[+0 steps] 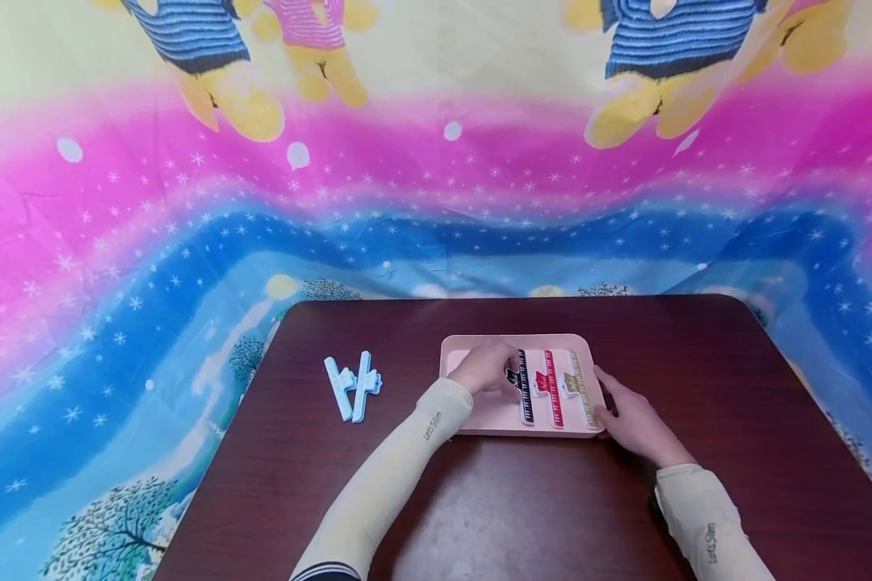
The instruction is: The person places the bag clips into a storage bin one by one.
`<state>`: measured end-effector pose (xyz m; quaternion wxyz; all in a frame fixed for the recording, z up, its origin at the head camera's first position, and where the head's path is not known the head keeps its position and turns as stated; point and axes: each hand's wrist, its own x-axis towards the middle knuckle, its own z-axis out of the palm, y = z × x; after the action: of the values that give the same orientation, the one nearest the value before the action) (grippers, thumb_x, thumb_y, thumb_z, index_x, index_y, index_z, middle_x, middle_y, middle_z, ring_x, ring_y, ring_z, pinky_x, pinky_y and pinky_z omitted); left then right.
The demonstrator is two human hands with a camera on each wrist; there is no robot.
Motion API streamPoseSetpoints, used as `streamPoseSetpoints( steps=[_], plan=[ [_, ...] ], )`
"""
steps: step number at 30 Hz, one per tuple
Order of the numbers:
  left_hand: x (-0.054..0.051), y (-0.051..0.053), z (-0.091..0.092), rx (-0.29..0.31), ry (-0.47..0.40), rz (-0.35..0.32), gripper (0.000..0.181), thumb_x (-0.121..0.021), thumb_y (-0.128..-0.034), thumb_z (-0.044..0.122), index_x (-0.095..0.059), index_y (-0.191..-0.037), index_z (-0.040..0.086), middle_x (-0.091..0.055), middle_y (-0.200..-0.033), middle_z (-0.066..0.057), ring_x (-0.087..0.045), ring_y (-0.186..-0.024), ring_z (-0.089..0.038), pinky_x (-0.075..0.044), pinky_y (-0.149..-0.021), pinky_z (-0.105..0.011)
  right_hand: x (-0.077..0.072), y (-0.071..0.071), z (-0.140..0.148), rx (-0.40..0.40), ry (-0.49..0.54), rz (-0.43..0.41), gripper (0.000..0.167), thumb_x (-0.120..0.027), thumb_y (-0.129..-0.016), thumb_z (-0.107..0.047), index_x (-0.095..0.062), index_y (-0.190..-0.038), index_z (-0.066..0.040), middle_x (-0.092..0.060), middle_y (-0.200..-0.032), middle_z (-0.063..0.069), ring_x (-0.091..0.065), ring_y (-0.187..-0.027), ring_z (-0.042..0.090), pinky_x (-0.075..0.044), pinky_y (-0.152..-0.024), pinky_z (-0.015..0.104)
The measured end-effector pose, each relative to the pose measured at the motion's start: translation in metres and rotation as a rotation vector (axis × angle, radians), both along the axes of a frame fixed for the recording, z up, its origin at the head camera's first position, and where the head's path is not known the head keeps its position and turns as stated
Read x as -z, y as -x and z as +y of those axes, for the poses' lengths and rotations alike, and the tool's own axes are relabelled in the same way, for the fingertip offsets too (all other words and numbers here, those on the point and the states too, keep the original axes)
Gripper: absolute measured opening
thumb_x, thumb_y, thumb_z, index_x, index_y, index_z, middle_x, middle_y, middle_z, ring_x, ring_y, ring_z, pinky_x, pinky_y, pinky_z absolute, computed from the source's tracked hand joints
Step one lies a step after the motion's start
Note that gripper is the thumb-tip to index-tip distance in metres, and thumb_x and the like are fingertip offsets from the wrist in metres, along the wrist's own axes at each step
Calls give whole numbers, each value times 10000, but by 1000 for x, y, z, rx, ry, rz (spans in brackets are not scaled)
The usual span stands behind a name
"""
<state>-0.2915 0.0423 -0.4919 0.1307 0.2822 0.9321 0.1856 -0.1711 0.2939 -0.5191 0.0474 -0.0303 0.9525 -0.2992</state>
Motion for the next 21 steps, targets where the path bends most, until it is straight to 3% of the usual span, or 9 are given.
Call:
streamPoseSetpoints(
  steps=[5, 12, 14, 17, 21],
  plan=[
    [-19, -4, -7, 6, 28, 63, 448, -894, -809, 388, -716, -1151, 160, -719, -1114, 10, -639, -974, -121, -511, -836, -257, -2, 1, -1, 8, 7, -40, 740, -613, -1009, -141, -226, -1618, 27, -372, -1556, 376, -471, -1359, 515, -410, -1084, 684],
    [-44, -5, -38, 18, 107, 247, 419, -765, -932, 419, -666, -1299, 243, -722, -1216, 53, -678, -1097, -154, -569, -856, -402, -2, 3, -1, 17, 12, -74, 758, -608, -1019, -160, -193, -1631, 7, -321, -1595, 361, -375, -1432, 542, -358, -1121, 702],
    [-47, -4, -54, 31, 111, 277, 409, -743, -958, 378, -654, -1326, 222, -719, -1240, 37, -676, -1133, -175, -570, -905, -421, -1, 3, -1, 18, 11, -74, 759, -611, -1018, -159, -195, -1630, 9, -319, -1595, 362, -370, -1433, 547, -352, -1124, 705],
    [-47, -1, -85, -1, 121, 312, 389, -736, -968, 323, -653, -1329, 205, -721, -1235, 13, -679, -1134, -203, -580, -897, -455, 0, 3, -1, 16, 10, -67, 755, -610, -1015, -156, -202, -1627, 13, -322, -1593, 362, -365, -1434, 550, -349, -1127, 704],
    [-37, 2, -131, -65, 153, 307, 425, -783, -933, 288, -657, -1326, 190, -716, -1244, -21, -679, -1140, -244, -584, -889, -489, 1, 1, -1, 11, 8, -58, 754, -606, -1014, -158, -201, -1627, 14, -330, -1585, 368, -374, -1425, 554, -359, -1116, 706]
  ],
)
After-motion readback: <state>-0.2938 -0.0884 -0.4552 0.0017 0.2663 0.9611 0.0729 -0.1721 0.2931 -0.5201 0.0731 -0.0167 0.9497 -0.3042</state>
